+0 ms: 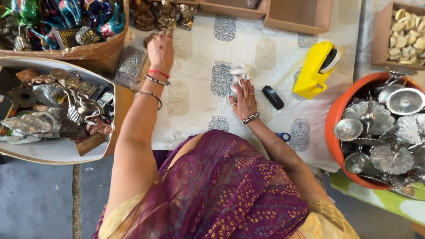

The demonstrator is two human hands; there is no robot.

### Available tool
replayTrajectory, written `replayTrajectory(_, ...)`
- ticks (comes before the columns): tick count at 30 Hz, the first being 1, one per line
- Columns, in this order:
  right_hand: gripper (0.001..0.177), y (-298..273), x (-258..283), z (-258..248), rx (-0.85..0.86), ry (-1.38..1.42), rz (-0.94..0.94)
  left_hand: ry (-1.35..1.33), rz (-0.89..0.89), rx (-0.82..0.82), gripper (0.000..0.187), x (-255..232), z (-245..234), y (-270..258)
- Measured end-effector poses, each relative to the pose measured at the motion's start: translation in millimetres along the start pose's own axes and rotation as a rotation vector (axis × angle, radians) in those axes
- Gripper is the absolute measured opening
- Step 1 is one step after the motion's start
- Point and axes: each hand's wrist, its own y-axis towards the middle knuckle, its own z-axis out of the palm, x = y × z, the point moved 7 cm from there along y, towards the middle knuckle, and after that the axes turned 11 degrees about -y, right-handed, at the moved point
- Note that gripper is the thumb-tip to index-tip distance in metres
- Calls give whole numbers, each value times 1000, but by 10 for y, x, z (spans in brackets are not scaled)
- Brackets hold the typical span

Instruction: Cleaning and wrapping small brass statues for packing.

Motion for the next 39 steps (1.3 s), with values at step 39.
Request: replayTrajectory(39, 59, 44, 26, 16, 47, -23, 21, -544, -36, 38, 26, -692, -436, -1528)
